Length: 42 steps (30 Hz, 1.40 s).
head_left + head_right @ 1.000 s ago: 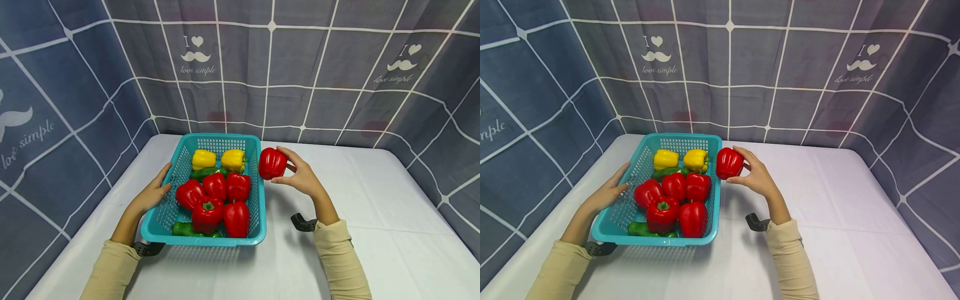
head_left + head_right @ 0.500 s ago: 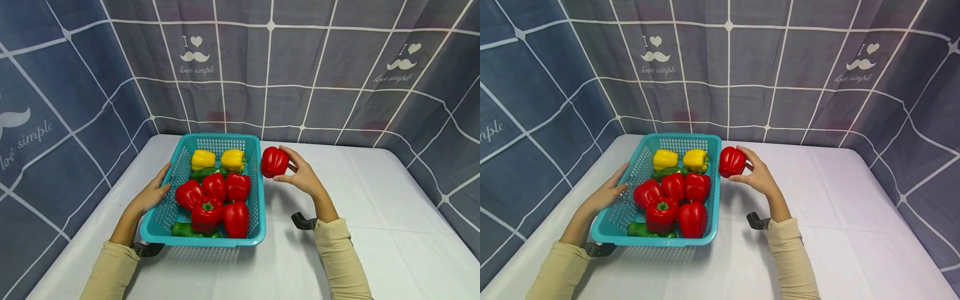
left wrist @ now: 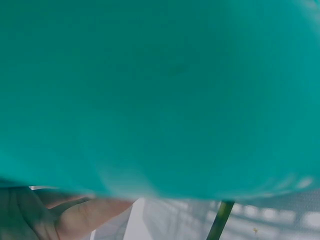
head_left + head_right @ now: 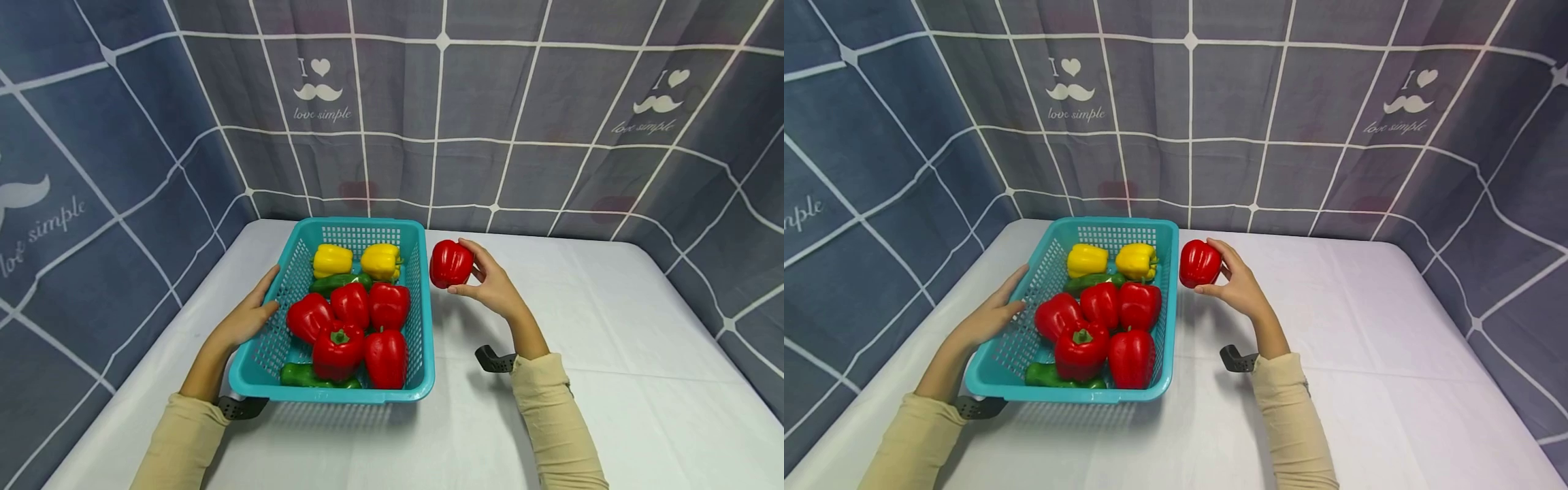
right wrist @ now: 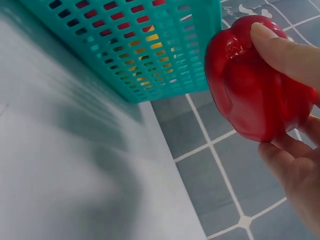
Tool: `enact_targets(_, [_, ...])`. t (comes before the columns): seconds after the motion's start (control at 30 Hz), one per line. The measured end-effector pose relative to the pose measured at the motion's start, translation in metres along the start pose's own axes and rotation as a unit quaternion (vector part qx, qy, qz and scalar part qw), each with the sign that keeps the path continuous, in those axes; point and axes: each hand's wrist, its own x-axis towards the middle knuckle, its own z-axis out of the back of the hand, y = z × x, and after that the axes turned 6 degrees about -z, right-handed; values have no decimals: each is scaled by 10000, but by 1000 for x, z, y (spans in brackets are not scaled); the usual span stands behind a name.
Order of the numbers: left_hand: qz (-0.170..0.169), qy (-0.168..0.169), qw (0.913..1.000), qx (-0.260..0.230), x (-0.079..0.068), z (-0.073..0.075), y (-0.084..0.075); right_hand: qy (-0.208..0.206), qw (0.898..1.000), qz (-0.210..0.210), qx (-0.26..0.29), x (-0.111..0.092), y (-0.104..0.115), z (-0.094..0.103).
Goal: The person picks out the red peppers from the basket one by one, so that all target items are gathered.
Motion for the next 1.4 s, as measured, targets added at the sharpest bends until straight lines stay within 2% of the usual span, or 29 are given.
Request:
enact_targets(0.2, [-15,-6,10000,-1,-1,0,1,74,9999,-139,32,-8,18,-2])
enact_targets(0.57, [30,-12,10000,-42,0,0,0,79,9996,-281,-18,7,-24,-5])
enact_targets(1.4, [-20,-14,10000,-35,-1,-1,-5,438,9968,-650,-174,9,-44,-11])
